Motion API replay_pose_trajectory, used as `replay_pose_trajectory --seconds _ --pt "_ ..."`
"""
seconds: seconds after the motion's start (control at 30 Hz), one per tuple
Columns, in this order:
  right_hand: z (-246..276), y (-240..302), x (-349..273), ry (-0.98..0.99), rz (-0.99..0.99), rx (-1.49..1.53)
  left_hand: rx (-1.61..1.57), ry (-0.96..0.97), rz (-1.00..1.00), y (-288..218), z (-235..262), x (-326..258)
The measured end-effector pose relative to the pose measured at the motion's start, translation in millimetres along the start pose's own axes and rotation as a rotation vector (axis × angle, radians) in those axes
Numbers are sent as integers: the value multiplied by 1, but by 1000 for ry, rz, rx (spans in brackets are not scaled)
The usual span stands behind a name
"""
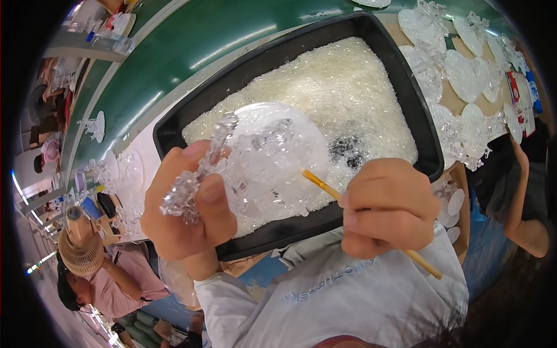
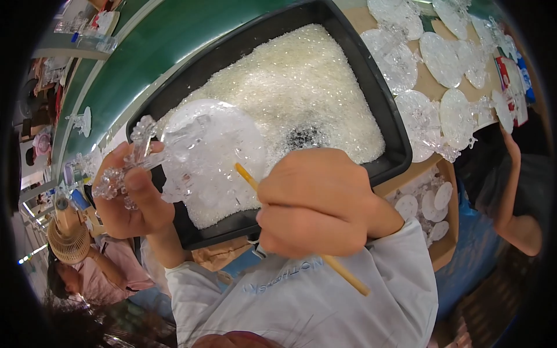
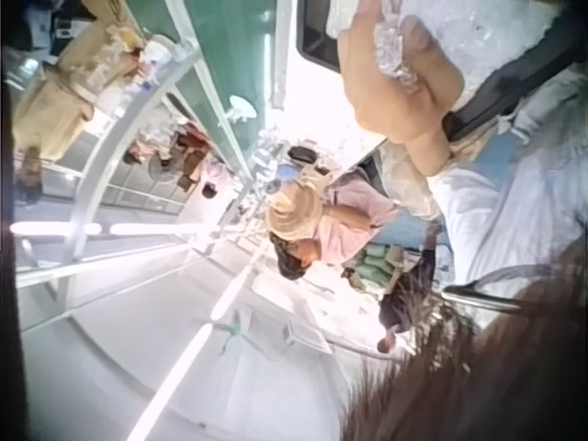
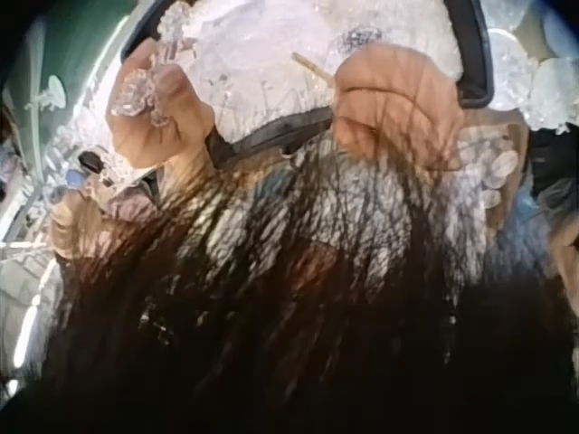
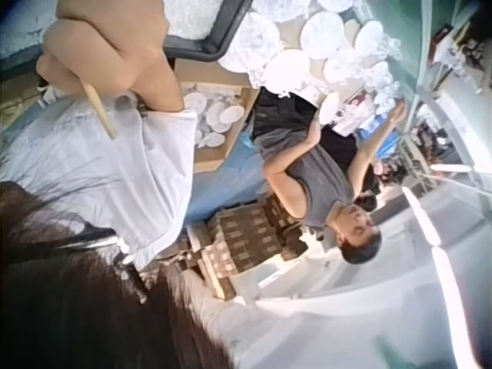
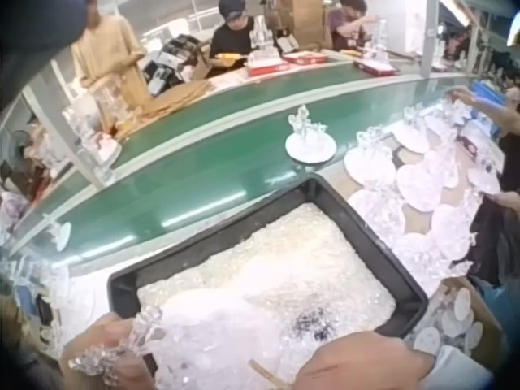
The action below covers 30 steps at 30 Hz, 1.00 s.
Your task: Applying granules and brushing clear plastic light fixture components on an assembly line.
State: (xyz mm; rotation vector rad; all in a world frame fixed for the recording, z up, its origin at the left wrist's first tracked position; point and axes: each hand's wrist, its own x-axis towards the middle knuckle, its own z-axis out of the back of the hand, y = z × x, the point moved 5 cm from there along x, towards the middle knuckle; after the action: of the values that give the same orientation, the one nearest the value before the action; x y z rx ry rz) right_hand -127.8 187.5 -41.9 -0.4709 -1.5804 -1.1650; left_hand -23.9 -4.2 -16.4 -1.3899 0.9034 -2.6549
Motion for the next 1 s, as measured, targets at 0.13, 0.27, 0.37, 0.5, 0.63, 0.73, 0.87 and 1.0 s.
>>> replay_pose_trajectory --seconds 0.13,0.27,0.37,0.5,0.63,0.73,0.87,1.0 --pt "6 0 0 -43 32 117 29 114 -5 4 5 4" --pt "10 -2 0 -56 -7 71 -26 -137 45 7 13 1" --pt "10 -4 -1 -155 -12 80 24 -182 -79 3 9 4" --pt "15 -4 -1 -132 -86 58 -32 -74 -133 2 11 5" --pt "14 -1 0 -139 -48 153 -13 -136 -137 3 18 0" --pt "12 -5 -2 -211 -129 104 -45 -61 -149 7 15 -1" --pt "16 -3 2 -183 -106 182 -86 -108 -165 10 13 2" --pt "12 -5 -1 -138 -117 216 -50 -102 -15 6 14 2"
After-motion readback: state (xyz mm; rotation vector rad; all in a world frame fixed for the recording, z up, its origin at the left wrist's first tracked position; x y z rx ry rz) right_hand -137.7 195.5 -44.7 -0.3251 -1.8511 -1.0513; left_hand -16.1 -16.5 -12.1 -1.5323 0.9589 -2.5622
